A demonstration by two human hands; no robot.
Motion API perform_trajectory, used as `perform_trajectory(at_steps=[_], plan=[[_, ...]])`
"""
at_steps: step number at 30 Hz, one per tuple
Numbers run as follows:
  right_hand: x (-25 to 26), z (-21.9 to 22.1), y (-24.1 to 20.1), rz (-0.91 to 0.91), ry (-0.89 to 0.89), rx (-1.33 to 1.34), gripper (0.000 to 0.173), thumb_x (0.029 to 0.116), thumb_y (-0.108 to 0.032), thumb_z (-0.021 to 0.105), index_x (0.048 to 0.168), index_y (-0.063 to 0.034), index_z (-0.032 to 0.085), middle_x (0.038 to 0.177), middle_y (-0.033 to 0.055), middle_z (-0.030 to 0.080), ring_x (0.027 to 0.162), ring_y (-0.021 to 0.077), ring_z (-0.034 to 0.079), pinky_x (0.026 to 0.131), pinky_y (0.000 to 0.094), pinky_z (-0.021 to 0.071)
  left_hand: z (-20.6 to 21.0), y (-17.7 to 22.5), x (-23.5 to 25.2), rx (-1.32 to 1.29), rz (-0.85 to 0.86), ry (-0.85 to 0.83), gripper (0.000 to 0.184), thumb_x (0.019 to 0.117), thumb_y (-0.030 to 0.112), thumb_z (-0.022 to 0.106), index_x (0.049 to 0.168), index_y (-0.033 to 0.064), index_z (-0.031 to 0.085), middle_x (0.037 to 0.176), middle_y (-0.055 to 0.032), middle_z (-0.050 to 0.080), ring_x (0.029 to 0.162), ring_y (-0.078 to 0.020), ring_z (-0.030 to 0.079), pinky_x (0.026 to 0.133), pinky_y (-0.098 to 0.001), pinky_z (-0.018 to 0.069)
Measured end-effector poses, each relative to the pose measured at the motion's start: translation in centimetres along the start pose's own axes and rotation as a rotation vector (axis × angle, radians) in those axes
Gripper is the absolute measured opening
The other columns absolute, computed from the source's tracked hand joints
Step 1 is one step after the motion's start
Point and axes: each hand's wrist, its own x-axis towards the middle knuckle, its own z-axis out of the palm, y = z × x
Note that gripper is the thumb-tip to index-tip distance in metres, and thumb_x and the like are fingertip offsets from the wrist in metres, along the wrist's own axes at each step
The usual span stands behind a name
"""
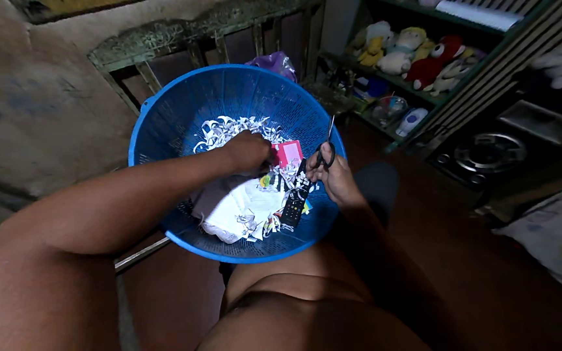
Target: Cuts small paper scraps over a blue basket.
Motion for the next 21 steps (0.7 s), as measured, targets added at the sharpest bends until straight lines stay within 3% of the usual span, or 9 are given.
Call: perform_trajectory(at_steps=[3,5,7,9,11,15,18,21], plan=[[0.0,0.1,-0.1,-0.024,0.004,-0.017,0.057,0.1053,-0.061,0.038,0.102,-0.011,0.064,0.092,0.0059,0.065,0.073,0.0166,0.063,0.062,0.0318,0.0559,-0.9,-0.1,-0.2,-0.026,-0.034,0.042,0.022,0.0944,0.043,0.067,0.102,0.0239,0.076,0.103,-0.0052,0.073,0.106,-0.0318,0.066,0.094,-0.0599,0.0467],[-0.2,0.3,-0.4,-0.053,0.012,-0.051,0.04,0.107,-0.048,0.047,0.113,-0.0108,0.062,0.098,0.0067,0.066,0.077,0.0166,0.064,0.064,0.0313,0.0555,-1.9,-0.3,-0.4,-0.094,-0.055,0.072,0.027,0.0937,0.045,0.069,0.101,0.019,0.074,0.092,-0.0075,0.072,0.095,-0.032,0.068,0.088,-0.0605,0.0501],[-0.2,0.5,-0.6,-0.116,0.017,-0.1,0.023,0.1032,-0.025,0.061,0.12,-0.0105,0.058,0.104,0.0088,0.068,0.084,0.0186,0.067,0.069,0.0333,0.058,-3.6,-0.1,-0.8,-0.206,-0.11,0.042,0.026,0.094,0.042,0.071,0.103,0.0176,0.072,0.089,-0.0077,0.071,0.088,-0.0314,0.07,0.079,-0.0613,0.0545],[-0.2,0.7,-0.8,-0.162,0.016,-0.156,0.036,0.0946,-0.013,0.073,0.127,-0.0111,0.056,0.107,0.0096,0.068,0.088,0.0215,0.068,0.073,0.0371,0.0608,-4.8,0.0,-1.0,-0.32,-0.154,0.032,0.02,0.094,0.037,0.073,0.101,0.0187,0.073,0.089,-0.0055,0.071,0.086,-0.0292,0.07,0.076,-0.0621,0.0549],[-0.2,0.9,-0.9,-0.162,0.001,-0.198,0.049,0.0893,-0.013,0.079,0.131,-0.0121,0.053,0.107,0.0098,0.069,0.09,0.0236,0.07,0.075,0.0396,0.0625,-5.2,-0.1,-1.1,-0.413,-0.174,0.04,0.017,0.0945,0.033,0.073,0.102,0.0186,0.073,0.088,-0.0038,0.071,0.083,-0.0263,0.069,0.075,-0.0606,0.0554],[-0.4,1.6,-0.9,-0.206,-0.045,-0.255,0.055,0.0848,-0.008,0.081,0.131,-0.0122,0.052,0.099,0.0093,0.07,0.078,0.0222,0.07,0.063,0.0371,0.0608,-5.2,-0.4,-0.8,-0.611,-0.175,0.053,0.015,0.0948,0.029,0.074,0.1,0.0145,0.073,0.083,-0.0029,0.071,0.075,-0.0196,0.068,0.073,-0.0505,0.0574],[-0.7,2.5,-1.0,-0.265,-0.096,-0.389,0.057,0.079,-0.011,0.084,0.127,-0.0123,0.053,0.101,0.0035,0.071,0.081,0.0164,0.069,0.067,0.0339,0.0594,-5.1,-0.3,-0.7,-0.759,-0.209,0.053,0.014,0.0961,0.025,0.073,0.098,0.0117,0.074,0.079,-0.0038,0.071,0.07,-0.0171,0.067,0.069,-0.044,0.0578],[-1.0,3.1,-1.1,-0.282,-0.173,-0.518,0.061,0.0755,-0.027,0.09,0.124,-0.0158,0.055,0.105,-0.0042,0.071,0.091,0.009,0.067,0.077,0.0308,0.0586,-4.8,-0.3,-0.7,-0.901,-0.256,0.06,0.014,0.0958,0.025,0.074,0.099,0.0113,0.075,0.08,-0.0044,0.072,0.068,-0.0155,0.068,0.068,-0.0398,0.0582]])
